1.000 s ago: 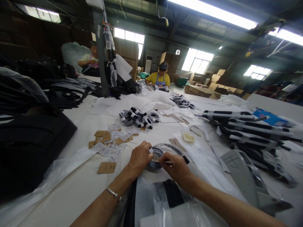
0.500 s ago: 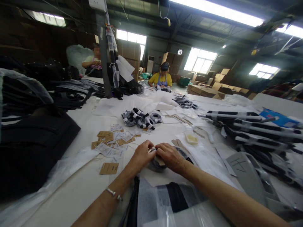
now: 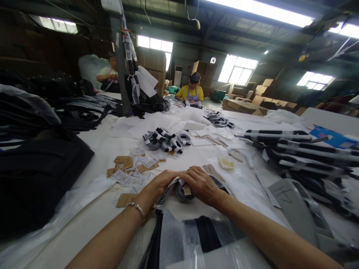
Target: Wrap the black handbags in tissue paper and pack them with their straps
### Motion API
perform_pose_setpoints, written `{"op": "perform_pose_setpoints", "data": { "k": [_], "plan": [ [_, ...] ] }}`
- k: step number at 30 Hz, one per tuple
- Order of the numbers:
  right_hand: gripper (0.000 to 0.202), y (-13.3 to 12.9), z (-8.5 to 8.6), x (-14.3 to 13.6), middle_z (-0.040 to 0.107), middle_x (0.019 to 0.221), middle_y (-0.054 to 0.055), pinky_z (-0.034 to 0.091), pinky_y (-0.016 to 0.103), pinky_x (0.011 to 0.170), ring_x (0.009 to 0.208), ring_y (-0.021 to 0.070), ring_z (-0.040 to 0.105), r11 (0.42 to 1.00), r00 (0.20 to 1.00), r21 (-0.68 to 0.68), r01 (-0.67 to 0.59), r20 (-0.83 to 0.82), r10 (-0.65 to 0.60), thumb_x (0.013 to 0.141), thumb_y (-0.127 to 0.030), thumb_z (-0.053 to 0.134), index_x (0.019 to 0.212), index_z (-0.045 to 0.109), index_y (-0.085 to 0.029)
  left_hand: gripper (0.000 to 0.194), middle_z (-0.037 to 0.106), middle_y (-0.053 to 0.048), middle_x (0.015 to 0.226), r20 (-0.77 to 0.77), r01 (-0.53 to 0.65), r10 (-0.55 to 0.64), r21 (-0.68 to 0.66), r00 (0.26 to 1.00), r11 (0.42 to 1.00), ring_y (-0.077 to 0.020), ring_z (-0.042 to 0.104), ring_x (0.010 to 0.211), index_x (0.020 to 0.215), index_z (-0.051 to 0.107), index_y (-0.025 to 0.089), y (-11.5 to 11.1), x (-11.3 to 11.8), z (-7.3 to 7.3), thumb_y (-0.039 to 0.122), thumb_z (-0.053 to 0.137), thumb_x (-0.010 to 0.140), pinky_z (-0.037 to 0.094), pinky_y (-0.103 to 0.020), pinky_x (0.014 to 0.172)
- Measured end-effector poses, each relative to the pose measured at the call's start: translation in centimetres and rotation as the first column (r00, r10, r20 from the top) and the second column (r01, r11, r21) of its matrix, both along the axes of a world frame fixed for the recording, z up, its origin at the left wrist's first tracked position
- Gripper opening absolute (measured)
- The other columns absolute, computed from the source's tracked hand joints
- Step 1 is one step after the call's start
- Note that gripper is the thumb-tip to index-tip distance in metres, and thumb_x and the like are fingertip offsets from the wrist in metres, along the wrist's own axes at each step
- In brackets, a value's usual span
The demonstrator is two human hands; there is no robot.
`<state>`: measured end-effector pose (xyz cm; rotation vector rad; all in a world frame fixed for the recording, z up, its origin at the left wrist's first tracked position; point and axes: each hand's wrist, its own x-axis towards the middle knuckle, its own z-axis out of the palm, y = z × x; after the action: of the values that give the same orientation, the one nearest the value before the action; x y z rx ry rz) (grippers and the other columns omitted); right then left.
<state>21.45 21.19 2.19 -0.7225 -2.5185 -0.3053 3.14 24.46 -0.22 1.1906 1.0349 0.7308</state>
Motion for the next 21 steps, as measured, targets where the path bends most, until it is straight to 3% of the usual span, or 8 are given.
{"op": "perform_pose_setpoints", "data": {
  "k": [3,7,12,16,18,21],
  "plan": [
    [0.03,-0.2,0.1,-0.1,0.067,0.101,0.01,0.048,0.04,0.089,0.095,0.0224,0.058,1.0,1.0,-0.009,-0.009,-0.015,0.008,0.098,-0.013,0.044,0.124,0.058,-0.018,0.021,0.063,-0.003,0.066,0.028,0.022,-0.021,-0.047,0.999,0.999,-0.0172,0.056,0.062,0.062,0.058,0.019,0.5,0.2,-0.2,0.037,0.068,0.066,0.051,-0.034,0.066],
    [0.03,-0.3,0.2,0.0,0.068,0.108,0.01,0.049,0.04,0.094,0.1,0.0219,0.061,1.0,1.0,-0.017,-0.017,-0.019,0.017,0.098,-0.012,0.043,0.123,0.058,-0.017,0.015,0.055,0.002,0.056,-0.006,-0.041,0.04,-0.055,0.999,0.998,-0.0136,0.049,0.053,0.06,0.054,0.019,0.4,0.1,-0.2,0.029,0.065,0.062,0.044,-0.029,0.058],
    [0.021,0.0,-0.2,1.0,0.068,0.119,0.009,0.04,0.042,0.11,0.109,0.019,0.063,0.996,0.996,-0.032,-0.086,0.024,0.087,0.097,-0.011,0.046,0.112,0.06,-0.017,0.023,0.049,0.005,0.053,-0.082,-0.108,0.108,0.007,0.991,0.994,-0.012,0.043,0.053,0.061,0.051,0.019,0.0,0.2,0.0,0.037,0.065,0.059,0.035,-0.026,0.054],
    [0.016,0.2,0.0,1.0,0.07,0.116,0.006,0.041,0.041,0.109,0.103,0.0173,0.066,0.992,0.994,-0.082,-0.101,0.022,0.103,0.096,-0.012,0.049,0.101,0.062,-0.02,0.027,0.044,0.007,0.053,-0.146,-0.13,0.146,0.115,0.978,0.985,-0.0105,0.039,0.055,0.059,0.046,0.02,-0.1,0.3,0.3,0.039,0.065,0.059,0.028,-0.025,0.054],
    [0.013,-0.1,0.4,0.4,0.073,0.103,0.006,0.044,0.039,0.104,0.095,0.0168,0.067,0.983,0.997,-0.171,-0.066,-0.046,0.059,0.094,-0.015,0.053,0.096,0.064,-0.02,0.026,0.041,0.007,0.053,-0.184,-0.144,0.178,0.184,0.967,0.972,-0.0106,0.037,0.056,0.057,0.044,0.02,-0.2,0.2,0.5,0.037,0.063,0.061,0.025,-0.025,0.054],
    [0.008,-0.5,1.0,-0.7,0.072,0.085,0.003,0.049,0.032,0.087,0.083,0.0164,0.066,0.928,0.971,-0.367,0.066,-0.191,-0.144,0.089,-0.017,0.06,0.085,0.067,-0.02,0.021,0.04,0.007,0.055,-0.23,-0.149,0.212,0.263,0.95,0.953,-0.0113,0.035,0.058,0.057,0.044,0.02,-0.5,0.1,0.9,0.032,0.06,0.063,0.024,-0.025,0.055]
  ]
}}
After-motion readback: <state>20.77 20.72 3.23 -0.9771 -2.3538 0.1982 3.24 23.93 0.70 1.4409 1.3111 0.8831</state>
